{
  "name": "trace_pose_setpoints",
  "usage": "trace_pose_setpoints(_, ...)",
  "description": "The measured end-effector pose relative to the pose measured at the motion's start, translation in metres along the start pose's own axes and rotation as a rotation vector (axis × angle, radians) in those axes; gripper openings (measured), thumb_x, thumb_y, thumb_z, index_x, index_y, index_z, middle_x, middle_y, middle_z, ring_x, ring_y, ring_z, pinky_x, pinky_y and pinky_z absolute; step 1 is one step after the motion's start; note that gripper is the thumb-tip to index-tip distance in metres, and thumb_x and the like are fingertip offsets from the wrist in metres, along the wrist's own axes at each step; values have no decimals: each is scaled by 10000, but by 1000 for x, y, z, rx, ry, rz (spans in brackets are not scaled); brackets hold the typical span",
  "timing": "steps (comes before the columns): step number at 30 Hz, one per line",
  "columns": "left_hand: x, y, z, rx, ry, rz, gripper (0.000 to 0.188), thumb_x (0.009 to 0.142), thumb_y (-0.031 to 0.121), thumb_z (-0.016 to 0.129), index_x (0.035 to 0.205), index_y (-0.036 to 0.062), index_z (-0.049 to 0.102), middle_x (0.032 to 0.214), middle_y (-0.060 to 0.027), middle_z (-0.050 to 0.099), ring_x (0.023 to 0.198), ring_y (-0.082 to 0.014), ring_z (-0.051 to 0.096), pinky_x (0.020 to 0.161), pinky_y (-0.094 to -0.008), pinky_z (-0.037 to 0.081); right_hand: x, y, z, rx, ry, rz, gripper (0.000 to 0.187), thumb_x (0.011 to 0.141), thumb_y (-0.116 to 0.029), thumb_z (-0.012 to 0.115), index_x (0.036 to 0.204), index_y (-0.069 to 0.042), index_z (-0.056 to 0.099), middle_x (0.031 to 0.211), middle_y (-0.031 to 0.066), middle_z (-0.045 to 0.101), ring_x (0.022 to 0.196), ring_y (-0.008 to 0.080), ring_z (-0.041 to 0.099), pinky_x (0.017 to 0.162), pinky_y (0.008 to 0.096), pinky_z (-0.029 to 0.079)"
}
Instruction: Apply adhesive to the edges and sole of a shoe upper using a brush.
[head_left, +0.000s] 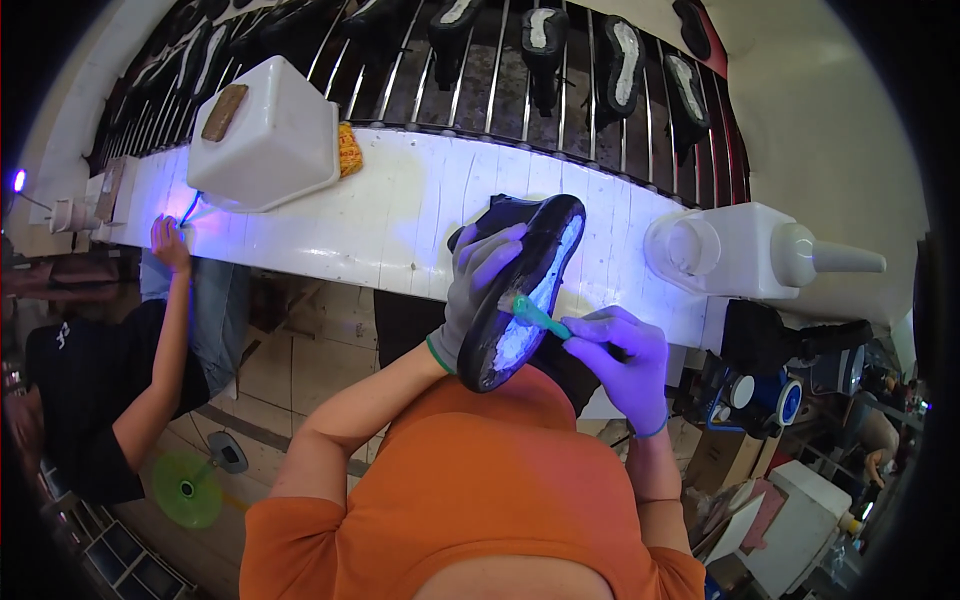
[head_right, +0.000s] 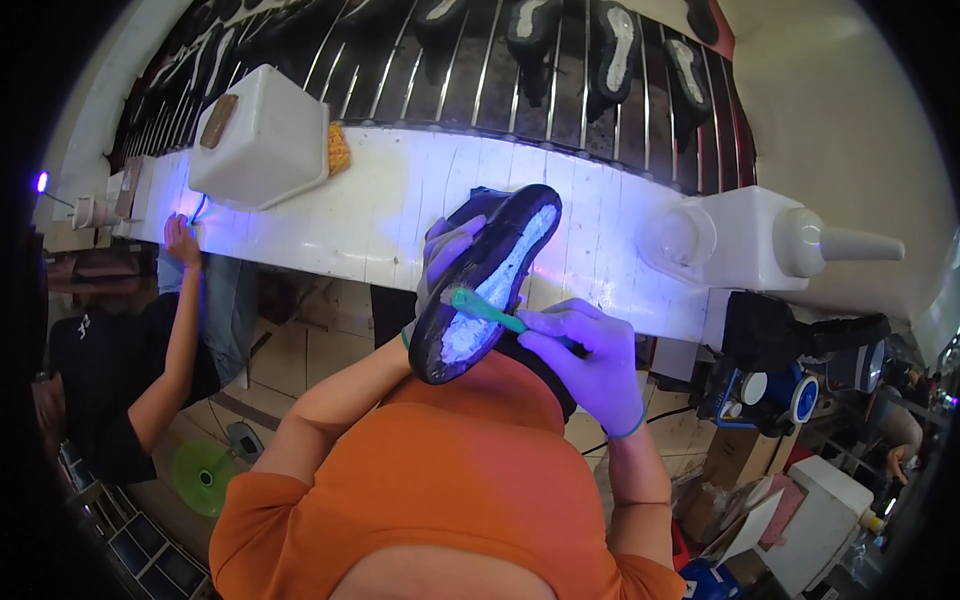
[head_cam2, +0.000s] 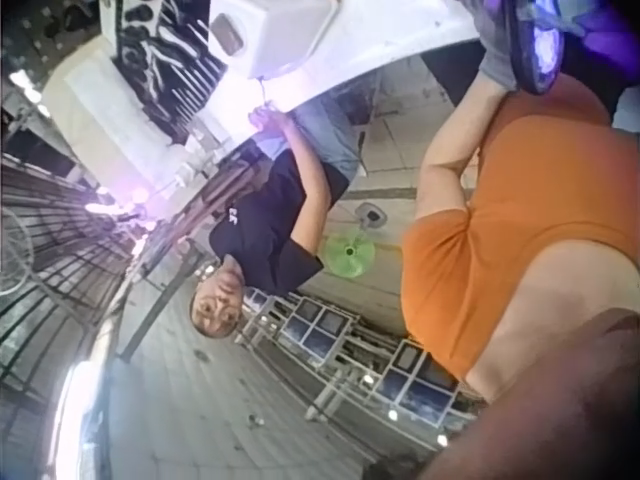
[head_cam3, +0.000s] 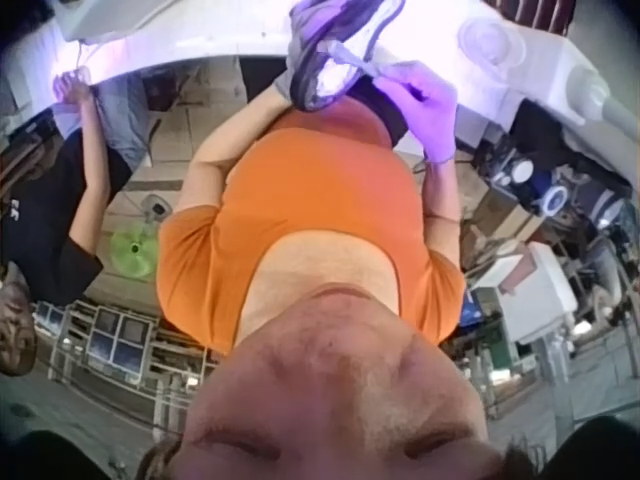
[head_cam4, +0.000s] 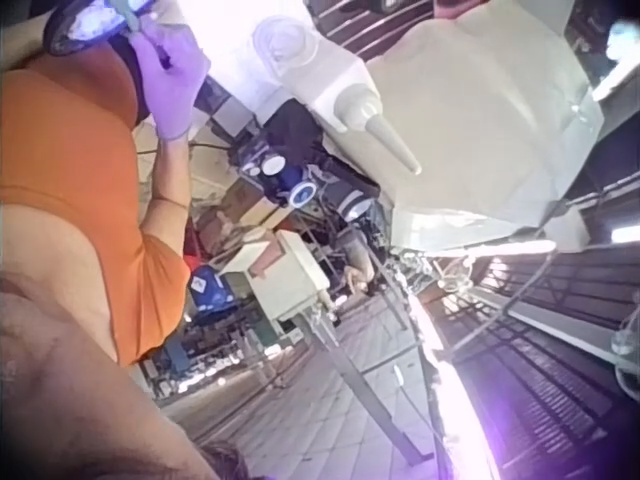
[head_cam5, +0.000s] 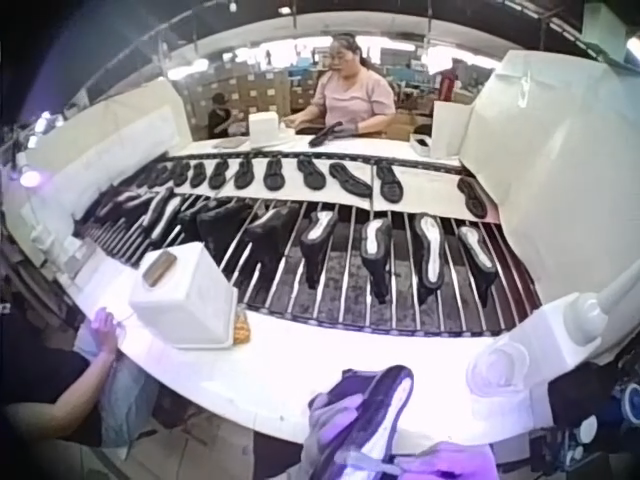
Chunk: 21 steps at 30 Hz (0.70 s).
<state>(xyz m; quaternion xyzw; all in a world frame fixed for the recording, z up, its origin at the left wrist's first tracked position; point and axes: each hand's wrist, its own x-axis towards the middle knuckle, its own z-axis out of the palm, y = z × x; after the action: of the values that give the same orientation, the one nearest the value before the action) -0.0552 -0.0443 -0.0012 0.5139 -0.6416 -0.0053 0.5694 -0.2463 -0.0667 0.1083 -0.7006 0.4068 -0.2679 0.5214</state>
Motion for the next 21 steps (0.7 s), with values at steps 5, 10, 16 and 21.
trace_pose_setpoints(5,14,9,-11,20,-87,-21,675,761,156,738,1330,43,394,1287,-135,550,1158,-255,552,1000,-425,368,-3,-17,3,-60,-12,-98,250,708,19,775,952,-12,732,853,132,700,721,180,665,624,261,492)
trace_pose_setpoints(10,34,23,-30,-27,-188,-45,560,756,193,713,1257,31,522,1304,-94,537,1093,-232,550,916,-363,409,-4,-28,-2,-160,-57,-198,255,737,-52,779,988,-43,733,858,106,681,681,187,664,605,272,521)
trace_pose_setpoints(16,51,30,-51,-90,-401,-138,674,677,322,760,1269,77,550,1294,-46,540,970,-237,528,862,-354,423,2,-41,-10,-229,-23,-337,262,712,-56,794,968,-69,741,840,99,683,664,206,660,590,285,521)
trace_pose_setpoints(21,85,28,-67,-386,-783,-263,759,700,269,821,1364,89,501,1341,-79,550,1174,-213,504,1009,-351,347,19,-51,-21,-295,23,-428,278,709,-61,797,980,-88,741,823,93,684,678,202,657,583,291,507)
